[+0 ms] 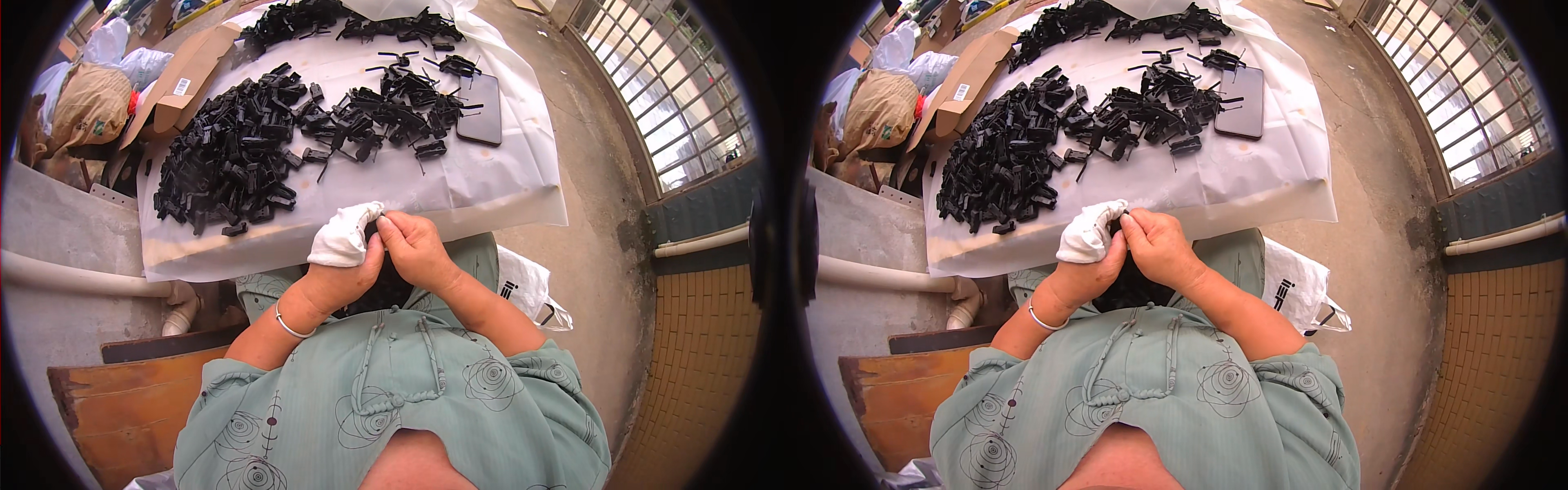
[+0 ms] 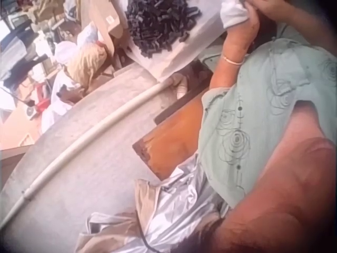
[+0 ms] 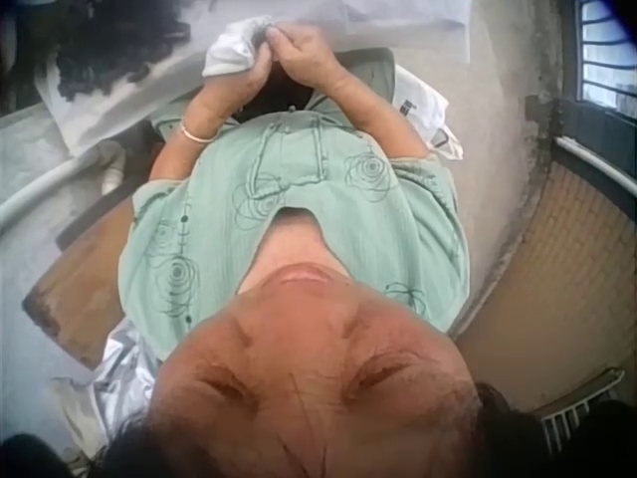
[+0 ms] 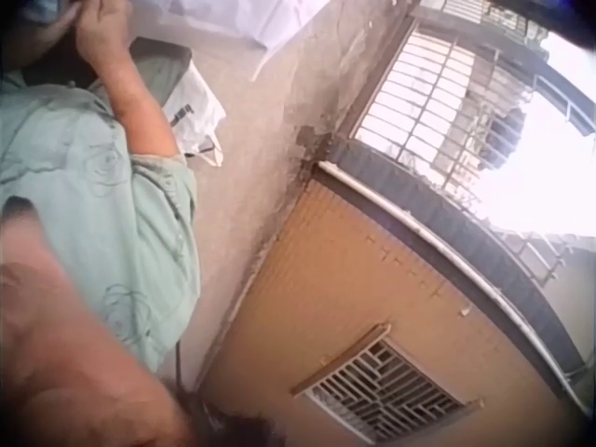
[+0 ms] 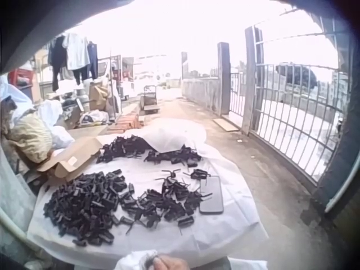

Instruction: Cleaning small black plastic components by wiping them with a white cloth.

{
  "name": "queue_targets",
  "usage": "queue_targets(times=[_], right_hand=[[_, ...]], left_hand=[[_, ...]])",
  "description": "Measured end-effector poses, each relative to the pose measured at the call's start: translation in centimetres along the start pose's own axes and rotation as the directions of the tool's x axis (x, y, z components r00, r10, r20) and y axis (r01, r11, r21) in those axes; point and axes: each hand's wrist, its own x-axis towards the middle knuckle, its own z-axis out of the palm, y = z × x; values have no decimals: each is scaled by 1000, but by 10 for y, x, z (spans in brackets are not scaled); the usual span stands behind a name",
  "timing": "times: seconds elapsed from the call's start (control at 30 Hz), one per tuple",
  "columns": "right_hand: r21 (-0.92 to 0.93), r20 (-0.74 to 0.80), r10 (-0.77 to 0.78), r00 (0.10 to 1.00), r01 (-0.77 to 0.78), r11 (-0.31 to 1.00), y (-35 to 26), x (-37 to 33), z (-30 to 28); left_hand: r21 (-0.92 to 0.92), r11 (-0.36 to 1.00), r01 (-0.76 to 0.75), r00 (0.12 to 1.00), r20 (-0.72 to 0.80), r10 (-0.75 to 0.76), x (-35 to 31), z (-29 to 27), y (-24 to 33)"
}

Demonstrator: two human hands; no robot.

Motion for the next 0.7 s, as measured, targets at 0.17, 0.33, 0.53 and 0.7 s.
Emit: queue_targets(times=[0.17, 0.33, 0.53, 0.7], right_hand=[[98, 67, 17, 998, -24, 995, -9, 1, -8], [16, 132, -29, 991, 27, 1000, -23, -2, -18], [-102, 188, -3, 982, 23, 995, -19, 3, -19], [98, 106, 14, 994, -25, 995, -4, 1, -3]], left_hand=[[-283, 945, 164, 985, -13, -174, 1, 3, 2], [-497, 800, 336, 942, 152, -301, 3, -5, -4], [-414, 869, 272, 962, 78, -263, 0, -2, 4], [-27, 1000, 12, 999, -35, -13, 1, -5, 11]])
